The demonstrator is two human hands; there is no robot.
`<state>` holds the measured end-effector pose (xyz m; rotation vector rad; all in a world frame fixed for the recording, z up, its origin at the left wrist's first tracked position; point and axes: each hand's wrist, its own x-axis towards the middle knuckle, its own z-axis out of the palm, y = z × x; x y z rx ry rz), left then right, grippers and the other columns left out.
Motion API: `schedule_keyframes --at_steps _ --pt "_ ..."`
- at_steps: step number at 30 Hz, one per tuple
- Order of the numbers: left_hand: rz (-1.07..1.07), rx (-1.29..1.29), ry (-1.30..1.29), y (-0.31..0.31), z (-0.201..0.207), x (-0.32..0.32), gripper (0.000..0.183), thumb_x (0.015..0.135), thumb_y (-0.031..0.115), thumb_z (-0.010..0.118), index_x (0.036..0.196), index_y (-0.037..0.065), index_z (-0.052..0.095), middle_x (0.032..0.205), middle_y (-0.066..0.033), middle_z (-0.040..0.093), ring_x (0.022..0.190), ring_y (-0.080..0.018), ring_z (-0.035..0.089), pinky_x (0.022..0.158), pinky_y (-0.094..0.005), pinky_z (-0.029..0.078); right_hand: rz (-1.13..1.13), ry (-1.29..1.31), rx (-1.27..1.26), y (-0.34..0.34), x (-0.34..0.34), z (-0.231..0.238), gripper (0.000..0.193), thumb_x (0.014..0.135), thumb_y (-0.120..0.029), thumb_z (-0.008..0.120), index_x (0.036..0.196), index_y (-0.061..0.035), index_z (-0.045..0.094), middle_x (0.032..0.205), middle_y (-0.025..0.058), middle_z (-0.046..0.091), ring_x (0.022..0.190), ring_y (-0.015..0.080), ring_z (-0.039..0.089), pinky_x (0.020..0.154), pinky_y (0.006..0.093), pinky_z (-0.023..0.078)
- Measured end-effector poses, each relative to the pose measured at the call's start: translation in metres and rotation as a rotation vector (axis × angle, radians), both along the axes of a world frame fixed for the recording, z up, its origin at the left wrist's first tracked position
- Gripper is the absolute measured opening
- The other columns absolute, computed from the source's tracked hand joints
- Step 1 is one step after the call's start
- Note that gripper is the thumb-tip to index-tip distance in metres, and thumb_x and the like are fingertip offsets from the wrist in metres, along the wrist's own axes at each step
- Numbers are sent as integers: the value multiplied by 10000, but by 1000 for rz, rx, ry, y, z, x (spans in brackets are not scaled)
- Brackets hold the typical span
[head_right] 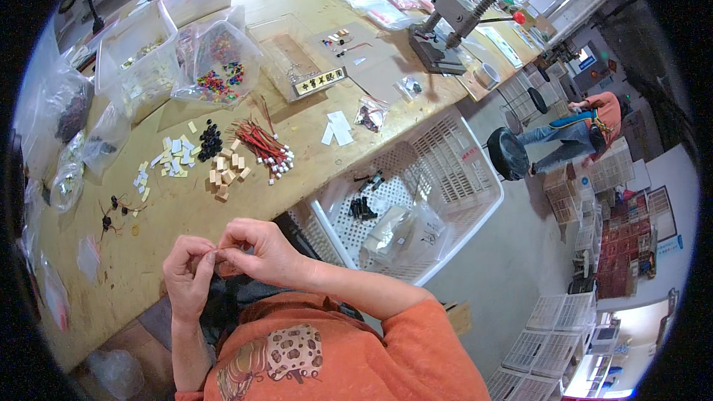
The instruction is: The person handles small electronic components and wires on a workbench, placing items into small plastic bags and arranging them. The person repeatedly picks up components, wires, and bags, organizing them on the table.
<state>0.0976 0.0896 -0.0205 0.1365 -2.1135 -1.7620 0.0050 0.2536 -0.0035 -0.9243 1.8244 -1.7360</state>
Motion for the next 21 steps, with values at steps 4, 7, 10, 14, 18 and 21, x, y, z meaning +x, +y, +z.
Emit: schedule_keyframes --at_steps 4,7,10,14,18,21 --pt "6 30 -51 8 -7 -6 92 777 -77 614 808 10 611 808 -63 619 706 -135 557 618 -245 438 33 -86 40 17 -10 9 38 898 -14 631 871 11 626 809 51 600 751 105 623 654 243 511" --pt "45 -32 -76 9 -5 -11 92 768 -73 597 782 17 600 766 -54 605 685 -154 533 600 -264 421 -4 116 74 35 -27 2 56 922 -22 614 883 15 631 806 49 641 752 100 656 640 242 537" --pt "121 -127 -15 1 -13 -16 88 767 -64 580 759 24 577 750 -57 595 689 -169 528 614 -281 421 -233 -84 -28 65 -66 13 101 958 -45 592 958 3 681 836 59 712 747 91 668 656 241 551" --pt "138 -237 -4 -6 -20 -18 90 761 -49 595 750 32 556 750 -68 593 704 -193 538 637 -303 426 -882 618 96 110 -161 17 85 878 -1 667 942 -42 706 923 75 734 813 124 676 732 275 528" --pt "78 -398 80 -3 -14 -26 95 833 -34 580 759 21 560 777 -59 589 694 -123 535 617 -251 426 -951 1081 349 170 -256 -34 72 868 -49 659 931 -34 692 1026 117 703 957 280 669 846 345 522" --pt "92 -323 35 -5 -17 -23 85 760 -44 605 758 34 571 744 -82 610 693 -227 553 634 -318 433 -924 998 484 184 -269 -68 95 889 -102 642 940 -40 691 1049 122 691 996 300 650 876 383 512"
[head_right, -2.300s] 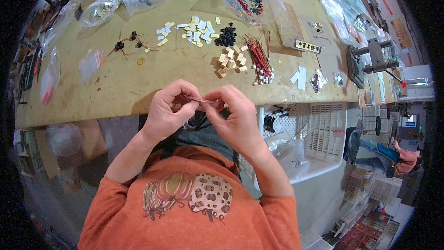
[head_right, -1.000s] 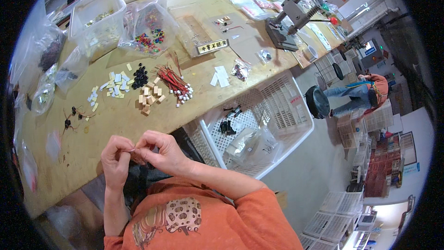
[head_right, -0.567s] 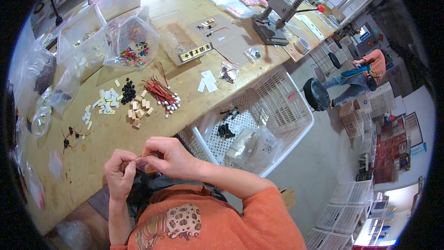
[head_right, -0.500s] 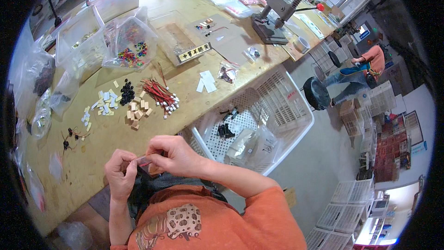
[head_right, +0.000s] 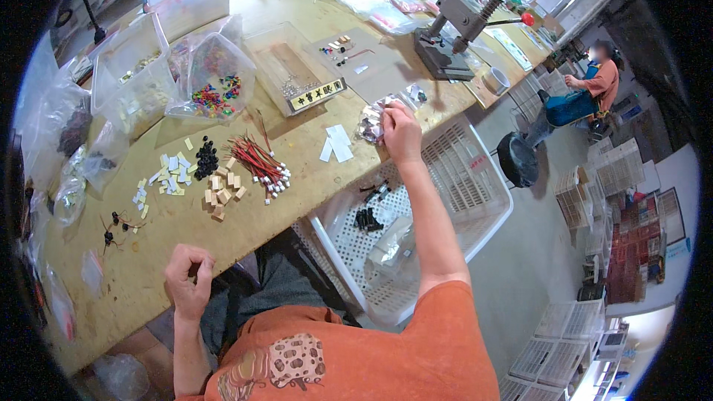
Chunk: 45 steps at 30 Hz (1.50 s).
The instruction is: The person handles small electronic components and wires on a workbench, placing items into small plastic bags and arranging them. The person repeatedly picks up components, wires, and bags, organizing them on the table.
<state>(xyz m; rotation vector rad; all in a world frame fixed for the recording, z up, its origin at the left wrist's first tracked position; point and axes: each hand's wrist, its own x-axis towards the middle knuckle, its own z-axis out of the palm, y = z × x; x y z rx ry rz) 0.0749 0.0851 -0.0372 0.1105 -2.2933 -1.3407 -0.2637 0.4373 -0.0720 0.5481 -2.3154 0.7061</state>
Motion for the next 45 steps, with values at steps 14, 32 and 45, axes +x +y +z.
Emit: schedule_keyframes --at_steps 14,32,45 --pt "-37 -85 54 0 4 -4 101 740 -65 631 744 27 591 746 -79 626 696 -225 563 639 -313 446 -418 -258 165 72 -67 5 156 811 -165 658 934 -87 715 914 144 711 881 356 662 779 449 527" --pt "-208 54 -11 1 32 18 400 779 84 757 1162 21 660 1105 -141 686 978 -247 657 841 -328 521 819 -1175 -214 -156 244 99 42 919 -2 601 934 11 639 815 31 695 675 66 639 596 223 518" --pt "-84 112 3 -14 10 50 108 788 25 757 875 21 694 783 -74 667 661 -155 634 598 -276 496 841 -852 125 -196 266 103 168 837 40 660 997 -10 641 896 87 655 688 104 634 572 251 504"
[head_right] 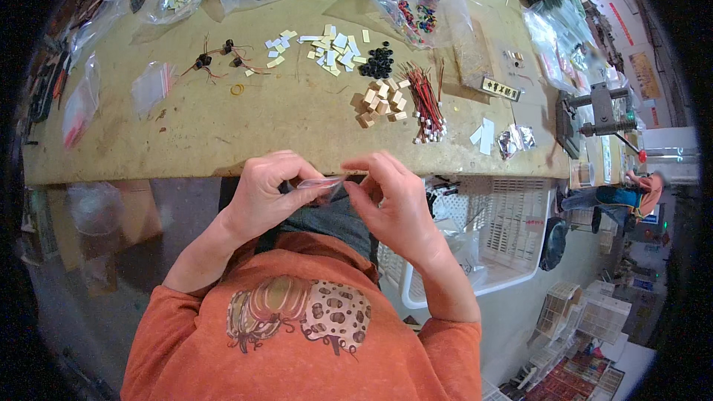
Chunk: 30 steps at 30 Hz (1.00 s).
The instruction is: The person handles small electronic components and wires on a workbench, placing items into small plastic bags and arranging them. The person repeatedly picks up components, wires, and bags, organizing them on the table.
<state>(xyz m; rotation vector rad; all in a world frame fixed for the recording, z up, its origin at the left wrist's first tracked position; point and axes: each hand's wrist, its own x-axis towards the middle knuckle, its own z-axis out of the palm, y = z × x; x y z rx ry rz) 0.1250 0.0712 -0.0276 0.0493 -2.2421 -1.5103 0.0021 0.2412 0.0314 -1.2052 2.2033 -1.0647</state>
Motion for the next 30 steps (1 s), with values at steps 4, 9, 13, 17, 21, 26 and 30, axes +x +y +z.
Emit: schedule_keyframes --at_steps 4,9,13,17,21,26,30 --pt "73 -23 26 1 -4 -2 185 743 65 810 796 15 639 722 -80 623 631 -176 616 570 -289 481 155 170 -205 -3 8 -2 270 799 51 688 1049 -38 641 967 100 640 784 218 654 637 308 542" --pt "36 -56 51 1 -5 -3 202 709 70 820 780 29 635 722 -85 619 649 -221 610 579 -312 476 226 193 -162 -7 10 -6 281 795 25 701 1057 -57 640 957 103 621 799 273 652 645 351 547" --pt "0 -90 83 2 -12 -3 197 698 68 819 778 40 641 728 -92 626 675 -254 607 601 -329 475 263 228 -108 -7 6 -7 230 795 -1 708 1005 -60 632 945 94 602 793 273 649 640 352 539" --pt "-7 -62 64 3 -15 -4 187 694 54 814 768 40 643 719 -95 632 680 -256 610 603 -330 473 245 165 -58 -6 5 -8 188 784 -14 713 937 -57 613 914 93 588 770 277 639 626 358 527" --pt "-10 -6 41 3 -16 -3 218 697 9 794 851 48 645 794 -67 646 678 -194 612 604 -310 488 288 222 -46 -3 0 -7 177 778 -18 715 913 -54 606 903 99 587 758 286 632 619 360 519" --pt "-51 54 217 0 4 -4 359 721 -71 725 1030 75 611 983 -41 640 667 -112 576 585 -258 496 310 265 -37 -2 -2 -6 155 788 -20 687 905 -55 593 920 99 602 801 291 637 665 364 512" --pt "-197 -60 242 -9 -1 -4 374 715 -84 708 1032 76 590 954 -41 630 630 -87 557 524 -229 467 407 375 -12 -7 -2 -2 150 796 -29 647 929 -61 585 959 86 619 866 281 634 717 356 502"
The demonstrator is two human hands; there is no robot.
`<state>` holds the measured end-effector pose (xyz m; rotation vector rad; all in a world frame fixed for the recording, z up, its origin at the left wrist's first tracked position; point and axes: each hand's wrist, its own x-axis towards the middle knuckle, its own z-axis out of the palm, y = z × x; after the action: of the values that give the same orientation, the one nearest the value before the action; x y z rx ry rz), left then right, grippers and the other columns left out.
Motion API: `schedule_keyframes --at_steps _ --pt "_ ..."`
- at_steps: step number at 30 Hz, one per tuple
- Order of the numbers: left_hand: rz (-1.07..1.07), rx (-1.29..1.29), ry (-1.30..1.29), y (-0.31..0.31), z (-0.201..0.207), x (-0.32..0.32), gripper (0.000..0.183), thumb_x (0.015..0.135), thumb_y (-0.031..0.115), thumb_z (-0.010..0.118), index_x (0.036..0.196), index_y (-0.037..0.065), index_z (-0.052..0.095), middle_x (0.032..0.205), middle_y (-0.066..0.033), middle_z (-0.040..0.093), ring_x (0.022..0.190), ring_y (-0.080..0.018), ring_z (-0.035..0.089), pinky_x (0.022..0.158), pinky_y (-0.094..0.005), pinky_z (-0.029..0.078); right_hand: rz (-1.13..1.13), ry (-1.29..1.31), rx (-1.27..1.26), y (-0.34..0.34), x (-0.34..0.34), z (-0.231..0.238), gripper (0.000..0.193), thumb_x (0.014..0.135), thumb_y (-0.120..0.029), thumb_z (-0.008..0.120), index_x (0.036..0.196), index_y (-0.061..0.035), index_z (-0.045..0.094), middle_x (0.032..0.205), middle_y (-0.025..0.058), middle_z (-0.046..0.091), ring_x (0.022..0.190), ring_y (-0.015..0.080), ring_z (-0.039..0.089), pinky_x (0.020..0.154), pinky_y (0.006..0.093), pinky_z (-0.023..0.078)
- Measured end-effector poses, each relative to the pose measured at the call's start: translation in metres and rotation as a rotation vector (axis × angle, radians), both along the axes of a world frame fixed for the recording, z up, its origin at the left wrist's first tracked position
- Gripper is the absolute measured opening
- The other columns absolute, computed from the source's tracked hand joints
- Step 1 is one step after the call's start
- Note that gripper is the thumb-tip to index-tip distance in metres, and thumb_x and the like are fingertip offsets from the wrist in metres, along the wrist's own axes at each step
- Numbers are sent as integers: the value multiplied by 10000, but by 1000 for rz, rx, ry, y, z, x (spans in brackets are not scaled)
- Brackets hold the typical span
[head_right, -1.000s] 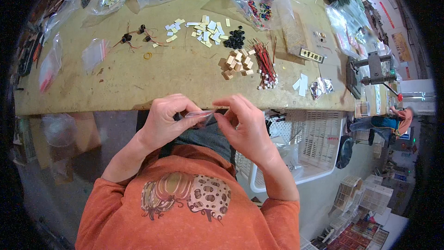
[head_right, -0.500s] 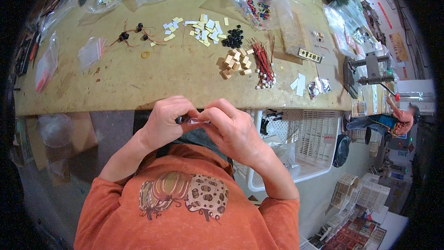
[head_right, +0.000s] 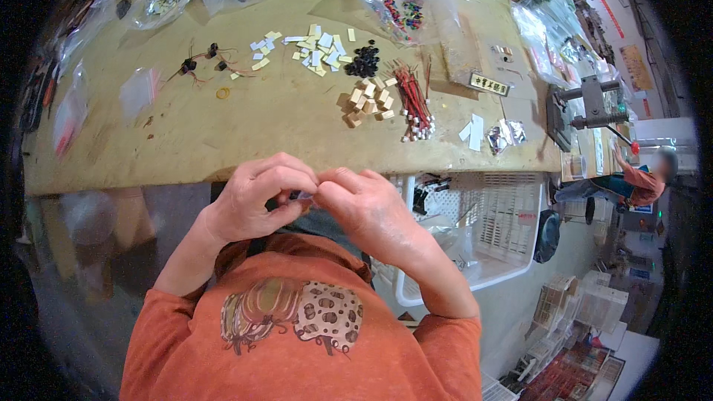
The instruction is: The person handles small electronic components and wires on a workbench, placing items into small plastic bags and arranging them. The person repeatedly picks up components, wires, and bags, organizing them on the table.
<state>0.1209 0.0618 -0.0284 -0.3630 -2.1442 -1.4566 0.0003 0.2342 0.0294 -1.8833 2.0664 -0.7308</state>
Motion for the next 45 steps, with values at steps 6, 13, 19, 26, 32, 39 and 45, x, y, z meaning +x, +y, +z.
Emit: schedule_keyframes --at_steps 6,13,19,26,32,39,45 --pt "-55 107 -283 -2 5 5 287 729 -23 724 962 77 590 854 -55 615 578 -150 583 532 -285 484 -2 -97 -17 3 -1 -8 170 803 -22 643 963 -48 592 1061 107 609 897 301 635 747 372 522" --pt "-55 -51 -193 -3 -3 1 173 750 -34 715 870 30 608 841 -78 600 686 -189 605 590 -300 487 -46 -220 -66 2 -4 -10 153 818 -12 694 943 -36 609 1035 117 612 884 304 646 724 361 543" --pt "-15 106 -229 -2 -3 2 132 797 21 729 858 30 612 821 -89 613 713 -241 616 634 -331 501 -320 -112 -129 2 -51 -21 189 778 22 685 949 -51 653 981 112 622 906 314 638 765 372 538" --pt "23 42 -212 -5 0 1 131 780 -8 735 842 27 626 808 -78 624 742 -235 622 658 -326 505 -315 321 -21 0 -108 -33 210 797 -44 687 1000 -75 647 1053 110 614 987 328 615 847 413 502" --pt "103 -63 -165 -8 -1 3 137 761 -2 754 840 38 649 815 -70 629 748 -233 623 652 -332 507 -423 107 38 2 -108 -36 179 803 -41 688 975 -59 644 1024 118 615 944 329 616 824 393 507" --pt "243 -188 -14 -4 13 2 147 741 8 760 850 48 671 837 -60 627 734 -223 619 629 -323 509 -384 -1002 -243 5 -54 -11 182 865 45 655 1023 -26 599 1010 59 663 873 93 611 775 260 507" --pt "319 -281 7 -3 -9 -17 127 754 11 724 863 46 668 861 -62 621 743 -230 629 614 -333 512 -467 -747 -219 -10 -30 -35 164 905 9 651 1053 0 583 928 10 637 801 56 582 706 197 474"
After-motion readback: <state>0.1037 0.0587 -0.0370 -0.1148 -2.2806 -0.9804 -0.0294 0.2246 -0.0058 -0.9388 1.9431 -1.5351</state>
